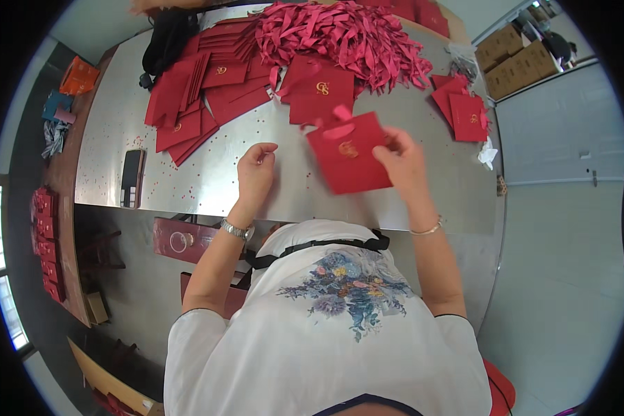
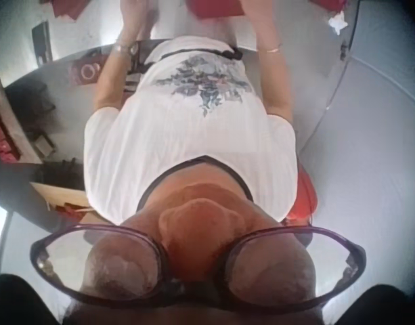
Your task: Tying pink ribbons onto red gift envelopes.
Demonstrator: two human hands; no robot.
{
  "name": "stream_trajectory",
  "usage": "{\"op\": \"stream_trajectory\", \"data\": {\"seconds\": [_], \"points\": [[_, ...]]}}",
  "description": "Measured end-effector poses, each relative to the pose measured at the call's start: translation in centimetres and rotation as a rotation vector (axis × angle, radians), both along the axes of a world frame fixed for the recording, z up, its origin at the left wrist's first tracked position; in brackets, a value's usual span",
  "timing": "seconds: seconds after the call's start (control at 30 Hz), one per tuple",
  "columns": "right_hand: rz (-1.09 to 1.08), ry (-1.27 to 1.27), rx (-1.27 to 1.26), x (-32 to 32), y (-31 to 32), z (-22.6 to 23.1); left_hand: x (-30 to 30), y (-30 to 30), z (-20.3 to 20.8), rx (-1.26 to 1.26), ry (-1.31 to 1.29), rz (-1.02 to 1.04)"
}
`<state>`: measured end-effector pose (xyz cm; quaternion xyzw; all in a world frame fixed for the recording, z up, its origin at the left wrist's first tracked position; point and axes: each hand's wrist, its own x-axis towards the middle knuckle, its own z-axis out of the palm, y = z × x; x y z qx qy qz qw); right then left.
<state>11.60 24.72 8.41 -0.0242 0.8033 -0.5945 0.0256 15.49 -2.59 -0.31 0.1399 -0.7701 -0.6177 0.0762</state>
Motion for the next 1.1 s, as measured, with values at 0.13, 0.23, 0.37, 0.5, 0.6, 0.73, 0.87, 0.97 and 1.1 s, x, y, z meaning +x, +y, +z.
{"op": "stream_trajectory", "data": {"seconds": [0.13,0.23,0.37,0.5,0.6,0.73,0.87,0.97,1.1], "points": [[0.005,0.398,0.523,0.3,-0.8,4.1,0.1,0.6,0.5,0.0,0.019,-0.017],[0.209,0.512,0.656,1.9,-3.8,0.2,-0.4,1.1,0.6,-0.017,0.055,-0.044],[0.318,0.117,0.248,1.1,-6.0,-3.4,-1.0,1.6,1.7,-0.094,0.056,-0.032],[-0.106,0.307,0.234,-8.7,-2.1,-6.1,-1.1,4.0,2.8,-0.227,0.173,-0.14],[-0.026,0.413,0.588,-13.3,0.8,-8.1,-2.0,7.1,1.8,-0.524,0.277,-0.309],[0.257,0.573,0.596,-15.1,0.4,-10.0,-3.0,9.7,1.1,-0.647,0.243,-0.419],[0.298,0.477,0.539,-15.6,0.4,-11.0,-3.7,10.1,0.4,-0.881,0.109,-0.475],[0.279,0.57,0.54,-14.9,0.4,-11.1,-3.9,9.7,0.2,-0.902,0.109,-0.47],[0.147,0.652,0.659,-15.5,0.5,-11.8,-4.1,9.6,1.0,-0.807,0.101,-0.47]]}}
